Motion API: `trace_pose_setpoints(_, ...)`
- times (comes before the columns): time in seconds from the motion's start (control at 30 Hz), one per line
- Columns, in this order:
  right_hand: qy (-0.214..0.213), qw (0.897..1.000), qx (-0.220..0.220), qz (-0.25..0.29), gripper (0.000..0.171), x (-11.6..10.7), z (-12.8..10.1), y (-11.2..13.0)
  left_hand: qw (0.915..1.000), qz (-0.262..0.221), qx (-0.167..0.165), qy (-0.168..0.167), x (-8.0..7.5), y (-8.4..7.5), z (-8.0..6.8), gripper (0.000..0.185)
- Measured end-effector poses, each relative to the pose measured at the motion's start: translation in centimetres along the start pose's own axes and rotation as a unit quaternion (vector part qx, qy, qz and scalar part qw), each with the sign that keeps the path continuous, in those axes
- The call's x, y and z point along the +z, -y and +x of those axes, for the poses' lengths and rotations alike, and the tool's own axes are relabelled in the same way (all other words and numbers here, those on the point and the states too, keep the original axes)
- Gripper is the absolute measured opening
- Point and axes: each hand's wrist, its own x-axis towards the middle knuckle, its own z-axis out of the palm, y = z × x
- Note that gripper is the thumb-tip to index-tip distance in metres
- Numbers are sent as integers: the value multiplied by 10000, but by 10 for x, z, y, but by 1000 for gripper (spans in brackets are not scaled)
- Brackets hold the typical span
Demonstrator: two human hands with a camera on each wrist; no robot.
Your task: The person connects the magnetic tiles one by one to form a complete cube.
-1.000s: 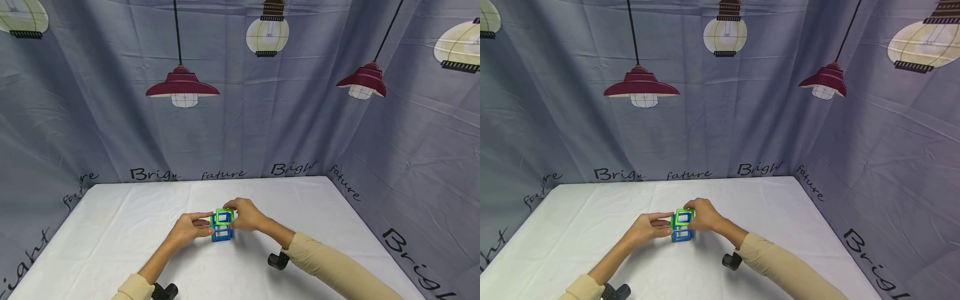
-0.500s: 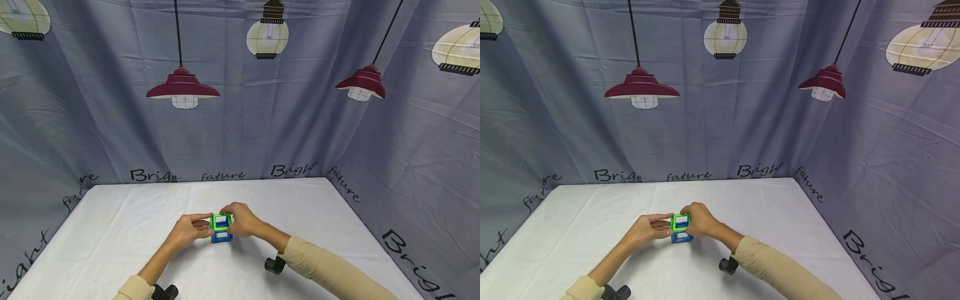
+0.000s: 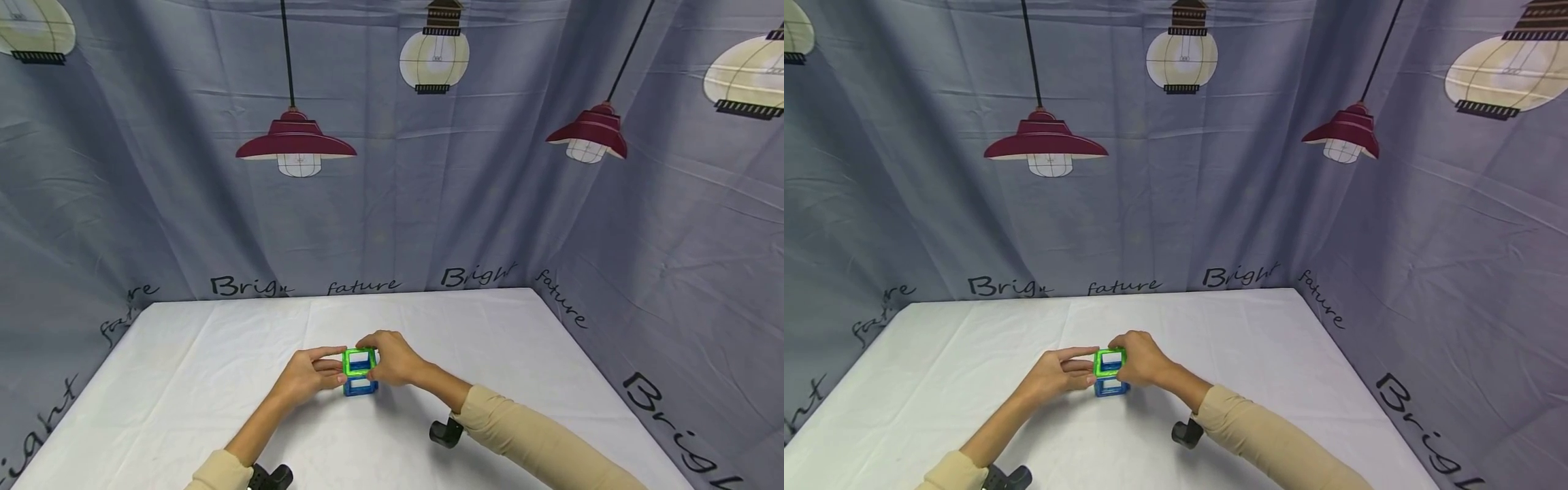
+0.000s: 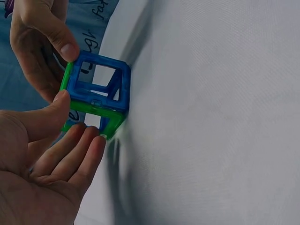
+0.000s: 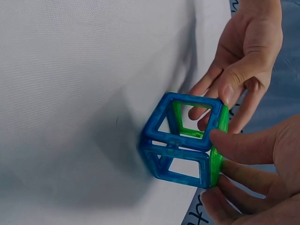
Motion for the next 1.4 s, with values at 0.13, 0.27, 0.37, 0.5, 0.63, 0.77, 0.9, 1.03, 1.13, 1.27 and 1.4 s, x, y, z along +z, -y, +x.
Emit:
trace_pose_setpoints(0.13,3,9997,138,208,52,0,0,-2,9999,125,-44,0,2,-2,2,58)
trace_pose_setpoints(0.27,39,9989,277,389,51,1,0,-5,9996,244,-125,15,3,-3,2,57)
trace_pose_setpoints(0.37,57,9980,366,518,51,2,0,-6,9995,285,-151,28,3,-5,1,57)
trace_pose_setpoints(0.5,14,9968,429,675,52,3,-1,-7,9993,322,-172,49,3,-7,1,57)
trace_pose_setpoints(0.63,-77,9956,484,803,54,4,-3,-7,9992,350,-163,40,2,-7,1,57)
trace_pose_setpoints(0.77,-230,9940,586,893,58,6,-4,-8,9991,407,-89,46,1,-9,0,56)
trace_pose_setpoints(0.9,-269,9923,786,914,61,8,-7,-12,9989,464,-94,-28,2,-11,-2,56)
trace_pose_setpoints(1.03,-220,9910,885,979,60,10,-10,-16,9987,463,-131,-147,4,-12,-1,55)
trace_pose_setpoints(1.13,-280,9899,903,1058,58,11,-11,-19,9985,514,-122,-160,5,-12,2,55)
trace_pose_setpoints(1.27,-376,9874,1040,1131,58,10,-8,-21,9976,627,-155,-236,8,-14,9,56)
trace_pose_setpoints(1.4,-452,9857,1165,1130,59,8,-3,-25,9963,753,-174,-373,10,-16,17,56)
